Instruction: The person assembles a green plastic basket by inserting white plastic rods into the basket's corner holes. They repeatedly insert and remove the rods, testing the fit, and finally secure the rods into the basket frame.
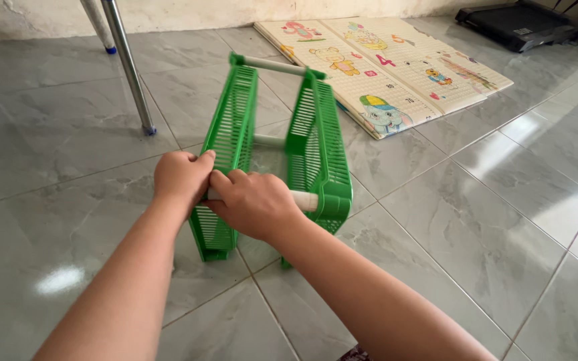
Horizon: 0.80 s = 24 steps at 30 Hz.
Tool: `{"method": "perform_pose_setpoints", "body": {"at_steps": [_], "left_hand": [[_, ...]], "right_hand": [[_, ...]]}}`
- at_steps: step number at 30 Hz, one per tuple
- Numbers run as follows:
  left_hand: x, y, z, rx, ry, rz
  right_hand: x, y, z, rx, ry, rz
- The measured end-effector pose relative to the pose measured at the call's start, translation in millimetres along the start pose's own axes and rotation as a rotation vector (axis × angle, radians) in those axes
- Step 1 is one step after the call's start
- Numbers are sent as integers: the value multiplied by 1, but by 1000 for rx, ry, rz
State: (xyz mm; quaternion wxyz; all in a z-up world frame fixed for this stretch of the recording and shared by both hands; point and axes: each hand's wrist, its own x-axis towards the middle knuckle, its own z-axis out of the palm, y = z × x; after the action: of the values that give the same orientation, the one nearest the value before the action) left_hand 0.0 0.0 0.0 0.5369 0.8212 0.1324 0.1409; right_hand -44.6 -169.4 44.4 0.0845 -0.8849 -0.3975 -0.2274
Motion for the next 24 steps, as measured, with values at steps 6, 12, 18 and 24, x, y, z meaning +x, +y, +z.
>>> {"method": "perform_pose_setpoints", "body": {"at_steps": [6, 12, 18, 24], "left_hand": [[-13, 24, -18, 36, -31, 18], [12, -8, -4, 93, 70, 55], [5, 7, 5, 122, 176, 28], [9, 18, -103, -411, -370, -85]], "right_hand": [[9, 5, -9, 102, -157, -7], [9, 4, -5, 147, -193, 111], [9, 3, -8, 75, -90, 93], [-26, 8, -61, 186, 72, -294]]}}
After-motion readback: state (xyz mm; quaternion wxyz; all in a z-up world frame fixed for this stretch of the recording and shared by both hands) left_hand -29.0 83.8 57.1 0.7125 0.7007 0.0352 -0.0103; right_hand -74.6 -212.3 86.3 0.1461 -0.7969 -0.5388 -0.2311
